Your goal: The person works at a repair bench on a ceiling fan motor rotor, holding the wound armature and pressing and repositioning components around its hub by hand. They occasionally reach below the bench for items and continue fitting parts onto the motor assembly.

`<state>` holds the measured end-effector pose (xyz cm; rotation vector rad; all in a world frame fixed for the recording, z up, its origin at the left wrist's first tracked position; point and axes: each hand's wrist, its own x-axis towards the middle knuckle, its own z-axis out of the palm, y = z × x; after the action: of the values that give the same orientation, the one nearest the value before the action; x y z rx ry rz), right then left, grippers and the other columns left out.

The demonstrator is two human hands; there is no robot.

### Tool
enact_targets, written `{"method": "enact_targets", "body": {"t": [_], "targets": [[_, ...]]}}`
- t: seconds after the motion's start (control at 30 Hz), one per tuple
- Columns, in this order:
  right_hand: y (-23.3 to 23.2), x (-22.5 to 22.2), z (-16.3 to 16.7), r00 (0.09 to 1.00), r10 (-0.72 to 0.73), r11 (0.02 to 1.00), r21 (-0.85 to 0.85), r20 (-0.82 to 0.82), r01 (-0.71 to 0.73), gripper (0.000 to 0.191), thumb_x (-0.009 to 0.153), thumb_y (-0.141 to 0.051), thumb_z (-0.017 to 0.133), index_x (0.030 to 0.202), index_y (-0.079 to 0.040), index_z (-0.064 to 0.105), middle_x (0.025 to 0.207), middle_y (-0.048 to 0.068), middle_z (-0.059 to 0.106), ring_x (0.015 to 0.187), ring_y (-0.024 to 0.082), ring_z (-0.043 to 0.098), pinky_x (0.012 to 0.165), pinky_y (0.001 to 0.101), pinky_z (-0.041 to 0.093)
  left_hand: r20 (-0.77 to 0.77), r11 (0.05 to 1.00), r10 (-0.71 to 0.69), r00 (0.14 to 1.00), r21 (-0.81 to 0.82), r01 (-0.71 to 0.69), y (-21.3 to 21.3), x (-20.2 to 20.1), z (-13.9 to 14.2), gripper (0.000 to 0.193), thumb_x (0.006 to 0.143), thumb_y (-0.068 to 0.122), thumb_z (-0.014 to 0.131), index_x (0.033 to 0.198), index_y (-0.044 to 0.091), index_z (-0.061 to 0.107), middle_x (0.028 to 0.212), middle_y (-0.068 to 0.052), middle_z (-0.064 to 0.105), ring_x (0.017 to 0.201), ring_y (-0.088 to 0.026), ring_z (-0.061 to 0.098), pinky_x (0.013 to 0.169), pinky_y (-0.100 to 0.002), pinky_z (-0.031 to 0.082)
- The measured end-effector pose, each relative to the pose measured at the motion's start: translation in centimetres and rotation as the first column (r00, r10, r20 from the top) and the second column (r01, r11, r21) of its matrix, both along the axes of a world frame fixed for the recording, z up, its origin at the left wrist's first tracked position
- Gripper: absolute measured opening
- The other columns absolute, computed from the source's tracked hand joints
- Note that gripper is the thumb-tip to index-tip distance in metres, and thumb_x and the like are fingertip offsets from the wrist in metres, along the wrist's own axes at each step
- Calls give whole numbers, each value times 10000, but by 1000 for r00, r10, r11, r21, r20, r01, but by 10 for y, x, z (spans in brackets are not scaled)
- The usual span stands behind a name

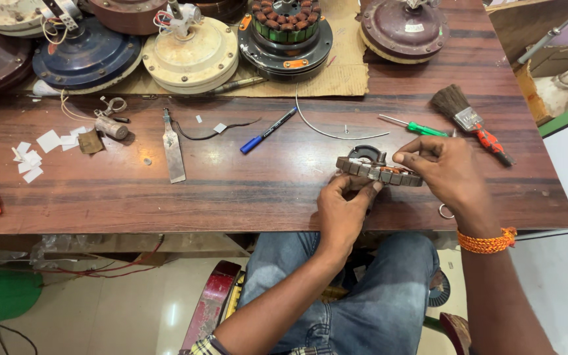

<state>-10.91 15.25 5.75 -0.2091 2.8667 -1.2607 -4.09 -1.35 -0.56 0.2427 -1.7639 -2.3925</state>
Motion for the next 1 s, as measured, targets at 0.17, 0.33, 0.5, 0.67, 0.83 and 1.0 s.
{"method": "enact_targets", "body": {"t": [0.17,0.33,0.5,0.67,0.83,1.0], "targets": [[4,-2,-9,992,-115,988,99,-60,120,206,887,-220,798,967,-30,801,578,14,528,551,80,421,492,320,336,4,995,51,999,-86,-51,5,1,-4,135,841,113,813,858,9,729,612,62,514,562,-43,412,505,-264,358],[9,-2,-17,989,-128,992,9,-72,129,214,868,-229,811,953,-34,795,591,-36,564,563,48,435,498,291,338,-111,957,120,987,-252,-145,6,8,3,151,871,139,826,893,48,708,675,29,551,608,-103,469,560,-306,392],[23,6,-16,978,-200,980,-4,-58,200,214,878,-203,826,1001,-30,804,640,-6,531,603,60,414,523,293,328,-799,525,13,602,-507,-684,-19,22,25,357,844,95,766,1146,153,585,995,-96,674,888,-289,607,774,-417,462],[35,25,10,987,-157,969,-195,-12,152,173,912,-148,781,995,3,772,780,-44,643,700,30,499,597,239,395,-616,535,-534,579,-777,-333,-63,-25,38,774,865,82,777,1555,228,456,1095,-8,692,940,-209,630,871,-371,503],[27,58,38,985,-134,965,-212,107,155,156,874,-129,767,978,-16,796,750,-32,655,669,60,516,564,261,392,-517,496,-597,614,-839,-225,-62,-43,32,869,833,138,820,1592,236,408,1095,44,739,874,-199,610,861,-370,515],[2,82,36,994,-98,994,48,-45,100,165,856,-181,799,994,-94,822,670,33,695,629,82,528,564,283,450,-537,548,-569,623,-812,-200,-65,-46,25,873,826,161,825,1585,207,395,1181,90,761,854,-191,594,867,-353,520]]}}
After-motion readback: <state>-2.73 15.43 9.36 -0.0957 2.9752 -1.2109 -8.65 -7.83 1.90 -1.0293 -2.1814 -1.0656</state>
